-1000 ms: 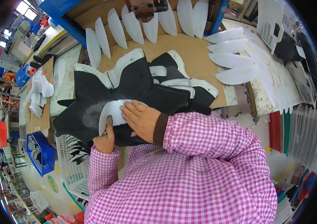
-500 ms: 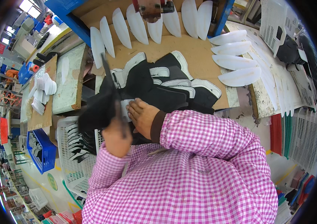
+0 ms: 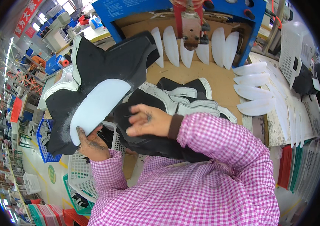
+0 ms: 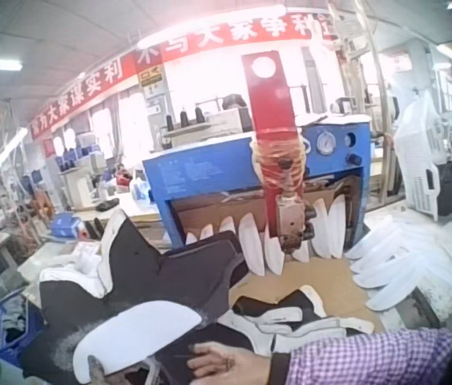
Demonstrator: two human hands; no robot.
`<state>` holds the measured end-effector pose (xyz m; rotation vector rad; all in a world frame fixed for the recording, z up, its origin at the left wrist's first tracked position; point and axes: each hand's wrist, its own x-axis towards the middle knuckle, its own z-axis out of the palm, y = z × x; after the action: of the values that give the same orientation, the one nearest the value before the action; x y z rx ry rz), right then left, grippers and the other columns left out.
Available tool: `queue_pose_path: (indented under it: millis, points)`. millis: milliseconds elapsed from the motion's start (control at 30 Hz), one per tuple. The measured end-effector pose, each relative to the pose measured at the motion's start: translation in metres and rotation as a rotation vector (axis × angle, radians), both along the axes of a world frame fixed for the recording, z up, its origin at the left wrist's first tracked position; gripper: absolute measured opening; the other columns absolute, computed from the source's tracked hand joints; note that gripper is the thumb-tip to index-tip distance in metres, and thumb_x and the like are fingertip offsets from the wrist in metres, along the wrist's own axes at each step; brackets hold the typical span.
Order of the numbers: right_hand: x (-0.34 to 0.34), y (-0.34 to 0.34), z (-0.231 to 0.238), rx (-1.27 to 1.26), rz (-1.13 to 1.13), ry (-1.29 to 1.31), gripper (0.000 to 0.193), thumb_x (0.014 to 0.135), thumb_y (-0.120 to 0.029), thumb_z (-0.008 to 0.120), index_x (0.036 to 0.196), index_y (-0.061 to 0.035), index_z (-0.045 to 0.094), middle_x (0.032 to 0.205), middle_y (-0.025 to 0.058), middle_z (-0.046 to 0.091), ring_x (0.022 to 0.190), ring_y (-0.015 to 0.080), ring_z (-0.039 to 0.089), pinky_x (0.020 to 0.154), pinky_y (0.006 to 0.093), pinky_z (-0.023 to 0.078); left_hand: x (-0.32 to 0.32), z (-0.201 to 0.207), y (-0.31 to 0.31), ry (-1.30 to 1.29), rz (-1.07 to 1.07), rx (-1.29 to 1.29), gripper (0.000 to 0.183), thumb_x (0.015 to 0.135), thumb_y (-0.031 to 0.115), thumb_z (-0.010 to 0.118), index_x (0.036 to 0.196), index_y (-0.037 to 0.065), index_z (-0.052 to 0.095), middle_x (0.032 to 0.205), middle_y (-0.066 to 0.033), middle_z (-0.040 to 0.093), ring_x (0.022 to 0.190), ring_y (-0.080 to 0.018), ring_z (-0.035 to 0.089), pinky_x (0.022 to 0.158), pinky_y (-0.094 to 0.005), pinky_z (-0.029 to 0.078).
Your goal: The person repeatedly places white curved plastic pieces under a press-like machine, then removes them and stacks them. Later, the person handles black fabric shoe uppers and inserts the white pieces into them, aligning and pressing them into place.
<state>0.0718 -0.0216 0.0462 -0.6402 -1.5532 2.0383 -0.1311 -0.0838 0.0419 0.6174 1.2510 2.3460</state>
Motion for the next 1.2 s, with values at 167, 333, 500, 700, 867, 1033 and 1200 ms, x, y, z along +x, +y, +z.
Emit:
queue_pose_path:
  millis: [167, 333, 500, 700, 867, 1033, 1200]
  points:
    - [-0.041, 0.037, 0.008, -0.059, -0.028, 0.334, 0.08, 0.074, -0.03, 0.077, 0.135, 0.0004, 0.035, 0.13, 0.015, 0.047, 0.12, 0.0254, 0.046, 0.104, 0.0378, 0.033, 0.021, -0.001, 0.004, -0.072, -0.179, 0.185, 0.036, 0.093, 0.012, 0.051, 0.114, -0.016, 0.046, 0.104, -0.0245, 0.06, 0.077, -0.0262, 0.066, 0.062, -0.034, 0.058]
    - [-0.066, 0.044, 0.02, -0.285, -0.301, 0.452, 0.041, 0.079, -0.005, 0.07, 0.116, 0.0013, 0.053, 0.11, 0.0137, 0.061, 0.104, 0.0241, 0.059, 0.092, 0.0351, 0.047, 0.017, -0.027, -0.004, 0.5, -0.274, -0.12, 0.032, 0.095, 0.017, 0.048, 0.115, -0.009, 0.051, 0.097, -0.0229, 0.064, 0.076, -0.0212, 0.064, 0.065, -0.028, 0.051]
    - [-0.056, 0.048, 0.018, -0.291, -0.416, 0.532, 0.039, 0.08, -0.002, 0.068, 0.116, 0.0012, 0.053, 0.109, 0.0142, 0.061, 0.102, 0.0251, 0.06, 0.09, 0.0364, 0.049, 0.001, -0.039, -0.01, 0.411, -0.465, -0.225, 0.033, 0.089, 0.004, 0.056, 0.119, -0.007, 0.05, 0.115, -0.0179, 0.059, 0.097, -0.0219, 0.06, 0.083, -0.0287, 0.048]
    - [-0.071, 0.032, 0.008, -0.191, -0.522, 0.336, 0.036, 0.079, -0.006, 0.07, 0.112, 0.0005, 0.057, 0.105, 0.0107, 0.063, 0.1, 0.0208, 0.059, 0.086, 0.0318, 0.048, -0.002, -0.049, 0.005, 0.233, -0.585, 0.062, 0.053, 0.086, 0.009, 0.06, 0.133, -0.004, 0.04, 0.137, -0.0164, 0.041, 0.124, -0.0262, 0.044, 0.103, -0.0399, 0.037]
    - [-0.063, 0.022, 0.011, 0.14, -0.568, 0.187, 0.037, 0.079, -0.014, 0.072, 0.11, 0.001, 0.059, 0.105, 0.0104, 0.062, 0.099, 0.019, 0.057, 0.088, 0.0308, 0.045, 0.018, -0.049, 0.011, 0.349, -0.243, -0.111, 0.036, 0.094, 0.016, 0.051, 0.12, -0.008, 0.048, 0.118, -0.0159, 0.054, 0.101, -0.0242, 0.057, 0.083, -0.0346, 0.049]
    - [-0.055, 0.021, 0.011, 0.071, -0.482, 0.414, 0.038, 0.079, -0.014, 0.072, 0.111, 0.0005, 0.057, 0.102, 0.0099, 0.062, 0.098, 0.0203, 0.058, 0.088, 0.0317, 0.045, 0.029, -0.024, 0.009, -0.002, -0.432, 0.041, 0.033, 0.094, 0.017, 0.047, 0.115, -0.008, 0.05, 0.105, -0.0152, 0.059, 0.085, -0.0226, 0.06, 0.072, -0.0321, 0.05]
    - [-0.061, 0.018, 0.01, 0.127, -0.68, 0.2, 0.036, 0.081, -0.017, 0.07, 0.109, 0.0003, 0.058, 0.103, 0.0103, 0.063, 0.095, 0.0201, 0.06, 0.085, 0.0311, 0.046, 0.035, -0.026, 0.003, 0.244, -0.397, -0.174, 0.034, 0.094, 0.011, 0.046, 0.122, -0.01, 0.045, 0.111, -0.0169, 0.056, 0.089, -0.022, 0.059, 0.078, -0.0307, 0.048]
